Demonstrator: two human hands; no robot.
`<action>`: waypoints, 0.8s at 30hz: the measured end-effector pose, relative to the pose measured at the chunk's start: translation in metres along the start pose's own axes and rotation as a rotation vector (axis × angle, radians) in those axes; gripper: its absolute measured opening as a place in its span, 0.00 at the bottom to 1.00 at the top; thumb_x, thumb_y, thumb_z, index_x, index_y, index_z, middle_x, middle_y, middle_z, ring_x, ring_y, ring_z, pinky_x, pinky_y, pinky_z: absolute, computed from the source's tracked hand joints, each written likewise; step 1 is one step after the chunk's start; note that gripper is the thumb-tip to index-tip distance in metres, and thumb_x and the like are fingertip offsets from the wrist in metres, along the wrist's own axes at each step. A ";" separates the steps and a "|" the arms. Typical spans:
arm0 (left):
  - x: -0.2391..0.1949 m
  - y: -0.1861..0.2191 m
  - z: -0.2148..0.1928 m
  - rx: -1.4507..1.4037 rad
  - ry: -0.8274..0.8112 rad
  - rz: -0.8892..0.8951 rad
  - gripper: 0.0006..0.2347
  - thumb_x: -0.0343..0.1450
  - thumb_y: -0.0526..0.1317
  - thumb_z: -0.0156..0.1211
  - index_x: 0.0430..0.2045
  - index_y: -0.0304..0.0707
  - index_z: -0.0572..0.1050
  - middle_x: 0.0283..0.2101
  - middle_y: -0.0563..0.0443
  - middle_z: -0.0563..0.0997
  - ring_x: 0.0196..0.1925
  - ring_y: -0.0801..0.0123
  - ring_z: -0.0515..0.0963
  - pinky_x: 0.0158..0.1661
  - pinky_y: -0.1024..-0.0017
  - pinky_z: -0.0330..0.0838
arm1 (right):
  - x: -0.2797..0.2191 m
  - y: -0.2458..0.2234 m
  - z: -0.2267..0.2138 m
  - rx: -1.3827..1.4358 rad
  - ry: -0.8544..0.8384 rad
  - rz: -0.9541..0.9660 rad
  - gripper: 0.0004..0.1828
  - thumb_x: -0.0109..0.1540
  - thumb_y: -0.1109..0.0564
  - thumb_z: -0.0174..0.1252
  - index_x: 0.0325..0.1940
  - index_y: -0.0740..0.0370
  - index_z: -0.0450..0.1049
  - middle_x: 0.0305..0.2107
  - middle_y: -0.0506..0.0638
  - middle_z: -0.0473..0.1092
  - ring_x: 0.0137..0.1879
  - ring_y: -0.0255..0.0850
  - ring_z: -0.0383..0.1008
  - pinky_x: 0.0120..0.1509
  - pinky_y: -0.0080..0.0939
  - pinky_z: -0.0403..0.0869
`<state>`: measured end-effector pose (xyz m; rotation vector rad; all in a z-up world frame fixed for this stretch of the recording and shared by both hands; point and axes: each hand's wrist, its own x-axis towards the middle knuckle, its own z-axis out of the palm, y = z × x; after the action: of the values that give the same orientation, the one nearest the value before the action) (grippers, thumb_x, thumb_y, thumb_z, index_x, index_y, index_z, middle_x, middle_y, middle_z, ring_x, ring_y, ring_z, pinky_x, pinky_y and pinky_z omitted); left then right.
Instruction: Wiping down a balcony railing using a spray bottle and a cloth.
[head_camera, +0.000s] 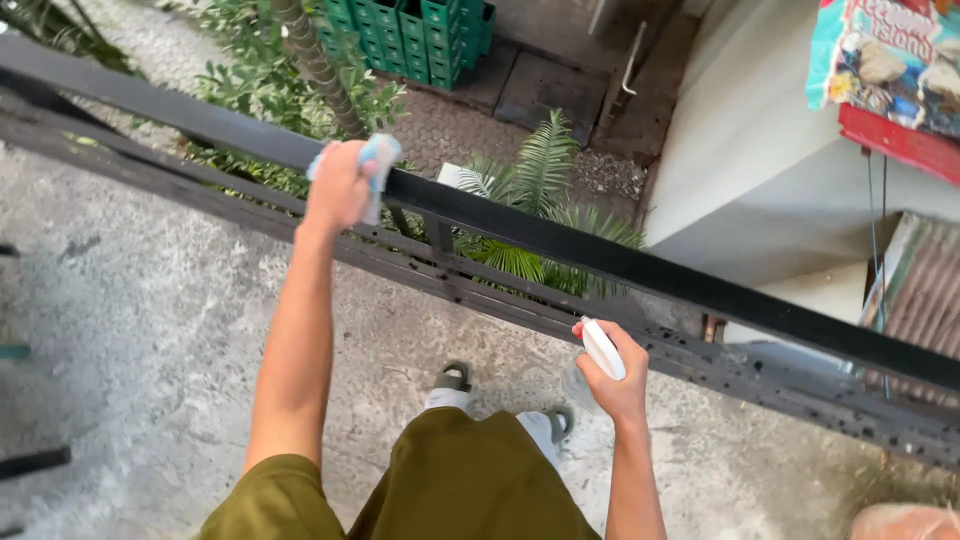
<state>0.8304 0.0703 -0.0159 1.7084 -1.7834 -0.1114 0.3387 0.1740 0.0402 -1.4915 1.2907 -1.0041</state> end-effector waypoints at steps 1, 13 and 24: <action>-0.003 -0.018 -0.009 -0.010 -0.018 0.019 0.12 0.79 0.38 0.47 0.51 0.31 0.75 0.47 0.33 0.80 0.55 0.42 0.78 0.66 0.50 0.56 | -0.002 -0.002 0.012 0.000 0.025 0.013 0.23 0.44 0.72 0.55 0.41 0.63 0.83 0.34 0.56 0.81 0.47 0.41 0.79 0.59 0.46 0.73; -0.009 -0.065 -0.023 0.253 0.120 -0.086 0.20 0.81 0.58 0.55 0.45 0.39 0.76 0.46 0.44 0.81 0.61 0.57 0.77 0.72 0.59 0.49 | -0.025 -0.030 0.073 0.081 0.167 0.022 0.22 0.43 0.71 0.57 0.39 0.63 0.83 0.30 0.55 0.80 0.43 0.33 0.73 0.52 0.40 0.73; -0.006 0.182 0.062 0.199 0.038 0.222 0.16 0.79 0.55 0.49 0.48 0.47 0.77 0.46 0.51 0.82 0.52 0.62 0.81 0.63 0.57 0.60 | -0.044 -0.024 0.035 0.106 0.293 0.039 0.21 0.44 0.72 0.56 0.38 0.65 0.83 0.29 0.57 0.79 0.41 0.35 0.73 0.53 0.45 0.75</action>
<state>0.6421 0.0790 0.0225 1.6197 -1.9961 0.1990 0.3728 0.2233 0.0530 -1.2665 1.4398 -1.2805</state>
